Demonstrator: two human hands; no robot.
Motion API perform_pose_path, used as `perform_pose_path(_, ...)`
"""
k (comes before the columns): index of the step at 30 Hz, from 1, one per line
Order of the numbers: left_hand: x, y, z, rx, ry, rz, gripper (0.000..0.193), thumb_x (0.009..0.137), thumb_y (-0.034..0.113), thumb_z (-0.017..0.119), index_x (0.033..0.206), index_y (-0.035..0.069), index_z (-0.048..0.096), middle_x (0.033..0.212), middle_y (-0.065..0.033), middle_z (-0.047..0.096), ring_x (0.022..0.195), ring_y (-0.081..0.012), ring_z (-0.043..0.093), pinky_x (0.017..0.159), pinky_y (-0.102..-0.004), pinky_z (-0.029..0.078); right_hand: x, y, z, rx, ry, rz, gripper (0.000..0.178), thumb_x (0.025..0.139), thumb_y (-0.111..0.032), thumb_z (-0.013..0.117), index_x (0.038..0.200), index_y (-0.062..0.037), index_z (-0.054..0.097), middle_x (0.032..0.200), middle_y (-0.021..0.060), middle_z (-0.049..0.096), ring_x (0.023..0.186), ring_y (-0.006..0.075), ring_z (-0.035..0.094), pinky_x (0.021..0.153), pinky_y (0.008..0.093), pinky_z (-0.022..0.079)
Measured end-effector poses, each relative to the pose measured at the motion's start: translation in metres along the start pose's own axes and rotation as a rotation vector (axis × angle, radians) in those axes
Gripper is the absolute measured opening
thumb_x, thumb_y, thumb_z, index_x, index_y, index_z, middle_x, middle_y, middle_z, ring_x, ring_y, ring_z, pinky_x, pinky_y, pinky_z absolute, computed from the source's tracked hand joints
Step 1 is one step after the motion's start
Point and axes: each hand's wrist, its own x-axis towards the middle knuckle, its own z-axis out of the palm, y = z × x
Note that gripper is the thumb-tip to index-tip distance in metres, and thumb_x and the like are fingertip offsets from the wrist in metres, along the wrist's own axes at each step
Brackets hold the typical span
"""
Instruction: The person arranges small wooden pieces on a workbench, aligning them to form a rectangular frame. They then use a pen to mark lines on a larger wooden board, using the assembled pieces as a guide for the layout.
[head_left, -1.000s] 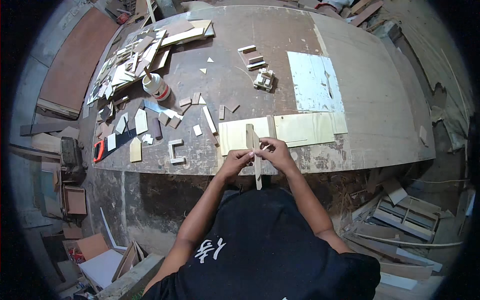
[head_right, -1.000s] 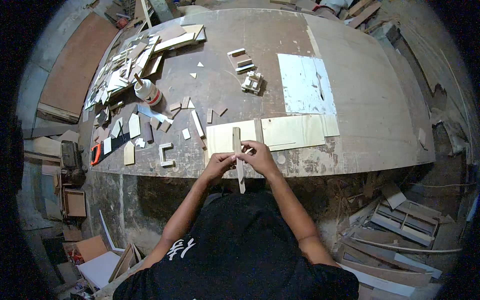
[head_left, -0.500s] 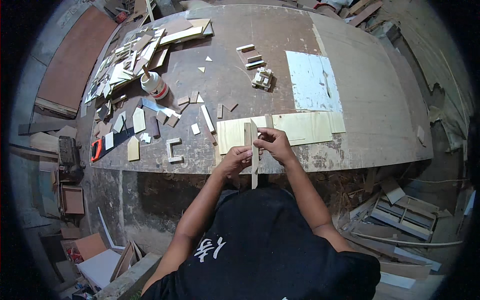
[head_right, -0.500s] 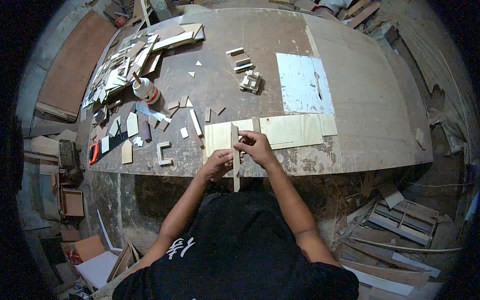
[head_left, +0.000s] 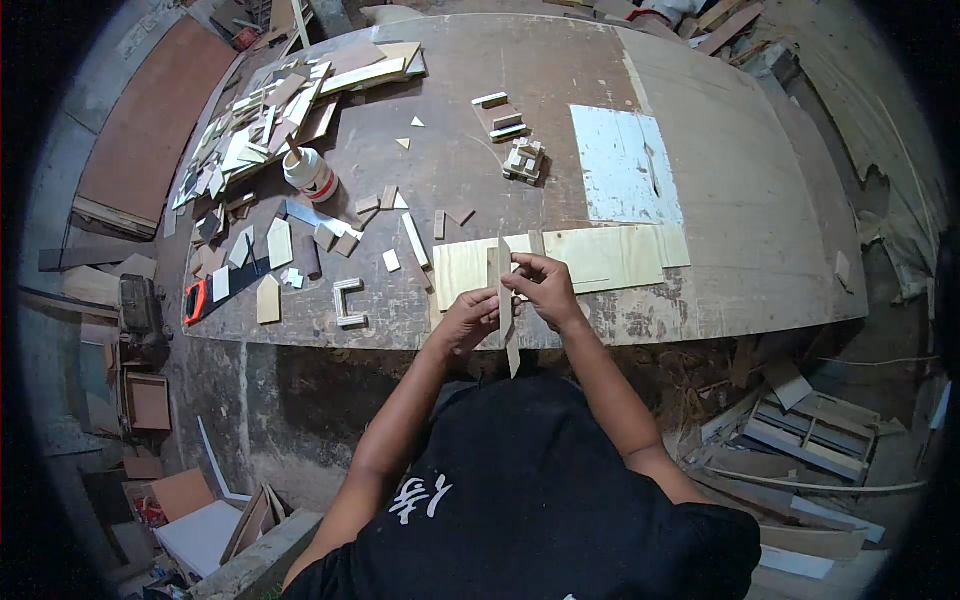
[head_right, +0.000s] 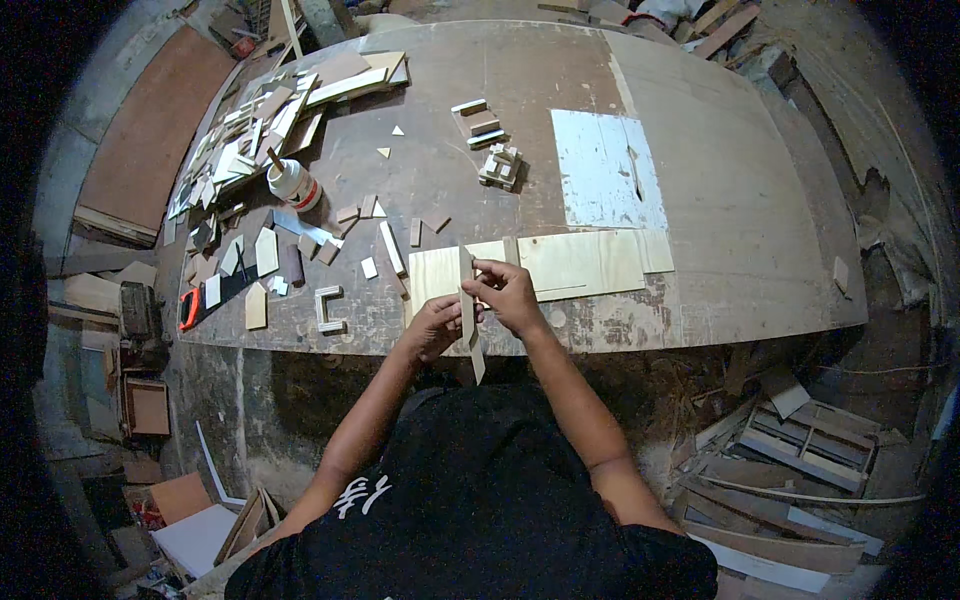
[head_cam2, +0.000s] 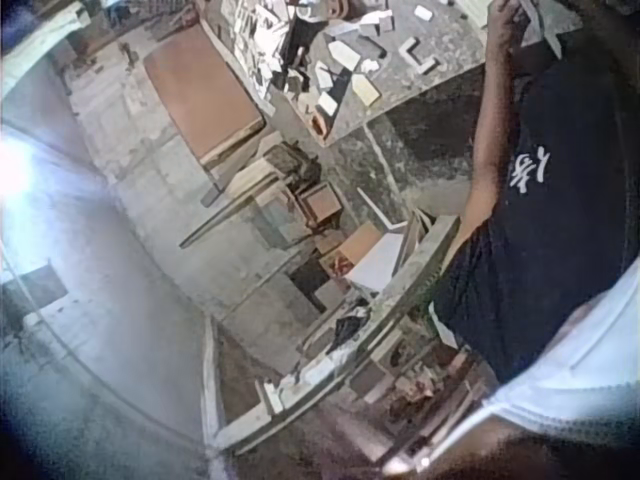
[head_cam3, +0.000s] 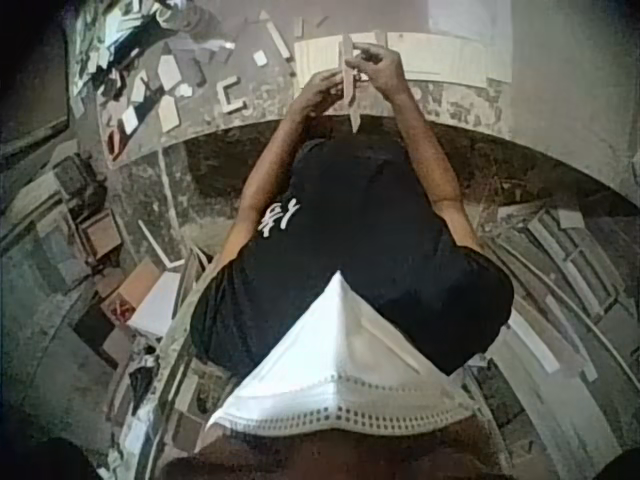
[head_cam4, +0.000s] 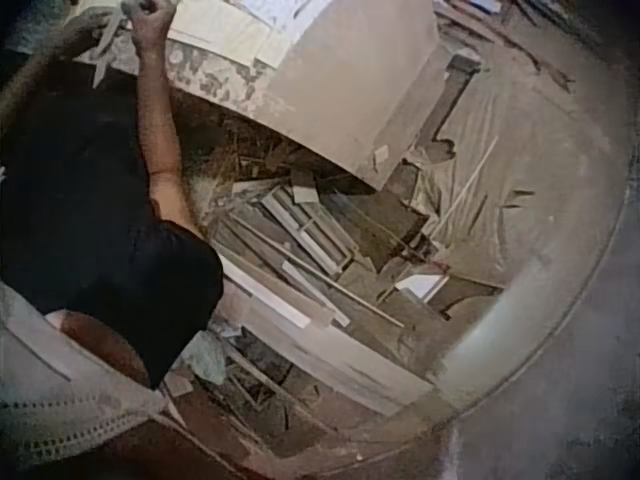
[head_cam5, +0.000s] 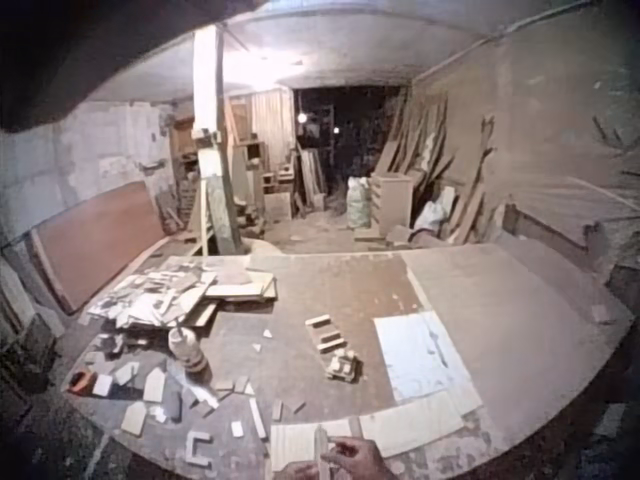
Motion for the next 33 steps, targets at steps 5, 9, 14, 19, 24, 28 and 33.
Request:
perform_pose_path(5, 0.008, 0.007, 0.004, -0.001, 0.023, 0.069, 0.04, 0.091, 0.027, 0.069, 0.119, -0.002, 0.061, 0.101, -0.0072, 0.069, 0.088, -0.0149, 0.065, 0.08, -0.029, 0.052, 0.013, -0.007, -0.003, -0.056, -0.03, -0.072, 0.037, 0.082, -0.003, 0.076, 0.116, 0.0069, 0.064, 0.081, 0.0031, 0.067, 0.07, 0.0074, 0.059, 0.064, 0.0232, 0.05)
perform_pose_path(9, 0.009, 0.009, 0.003, 0.052, 0.007, 0.035, 0.038, 0.091, 0.028, 0.069, 0.115, 0.0, 0.063, 0.095, -0.0051, 0.068, 0.078, -0.0108, 0.062, 0.071, -0.0256, 0.049, 0.019, -0.015, -0.007, -0.069, 0.018, -0.085, 0.036, 0.081, -0.004, 0.077, 0.114, 0.0067, 0.064, 0.081, 0.004, 0.067, 0.069, 0.0089, 0.061, 0.063, 0.0247, 0.051)
perform_pose_path(14, 0.008, 0.003, 0.002, 0.072, -0.006, 0.047, 0.038, 0.092, 0.028, 0.067, 0.117, 0.0, 0.063, 0.097, -0.0058, 0.069, 0.077, -0.0113, 0.063, 0.074, -0.0263, 0.05, 0.019, -0.009, -0.01, -0.055, 0.008, -0.087, 0.036, 0.081, -0.006, 0.078, 0.112, 0.0059, 0.065, 0.078, 0.0027, 0.065, 0.068, 0.0086, 0.06, 0.063, 0.0236, 0.05)
perform_pose_path(19, 0.007, 0.0, 0.003, 0.116, 0.024, 0.039, 0.04, 0.094, 0.029, 0.064, 0.122, 0.0, 0.062, 0.1, -0.0055, 0.071, 0.082, -0.0115, 0.064, 0.077, -0.0286, 0.051, 0.016, -0.004, -0.011, -0.065, 0.022, -0.083, 0.033, 0.083, -0.008, 0.077, 0.111, 0.0044, 0.065, 0.076, 0.0011, 0.065, 0.067, 0.0069, 0.058, 0.063, 0.0225, 0.049)
perform_pose_path(24, 0.005, -0.001, 0.005, 0.107, 0.018, 0.023, 0.039, 0.094, 0.029, 0.064, 0.12, 0.0, 0.064, 0.101, -0.0062, 0.072, 0.082, -0.0109, 0.065, 0.075, -0.0279, 0.051, 0.012, -0.002, -0.011, -0.029, 0.013, -0.088, 0.032, 0.084, -0.011, 0.077, 0.111, 0.0031, 0.066, 0.075, 0.0008, 0.064, 0.066, 0.0071, 0.058, 0.061, 0.024, 0.048)
perform_pose_path(28, 0.008, -0.007, -0.001, 0.081, -0.018, 0.008, 0.038, 0.095, 0.024, 0.062, 0.124, 0.0, 0.06, 0.104, -0.0092, 0.071, 0.087, -0.0147, 0.067, 0.075, -0.029, 0.053, 0.01, -0.001, -0.014, -0.067, 0.028, -0.082, 0.032, 0.083, -0.006, 0.076, 0.11, 0.0041, 0.064, 0.075, 0.0004, 0.063, 0.067, 0.0064, 0.058, 0.061, 0.022, 0.049)
perform_pose_path(33, 0.015, -0.012, -0.003, 0.102, -0.028, 0.017, 0.037, 0.095, 0.026, 0.063, 0.121, 0.0, 0.062, 0.105, -0.0084, 0.071, 0.087, -0.0149, 0.067, 0.075, -0.0288, 0.052, 0.01, 0.006, -0.018, -0.086, 0.063, -0.085, 0.032, 0.083, -0.004, 0.076, 0.11, 0.0045, 0.063, 0.075, 0.0006, 0.063, 0.066, 0.0061, 0.058, 0.062, 0.0223, 0.049)
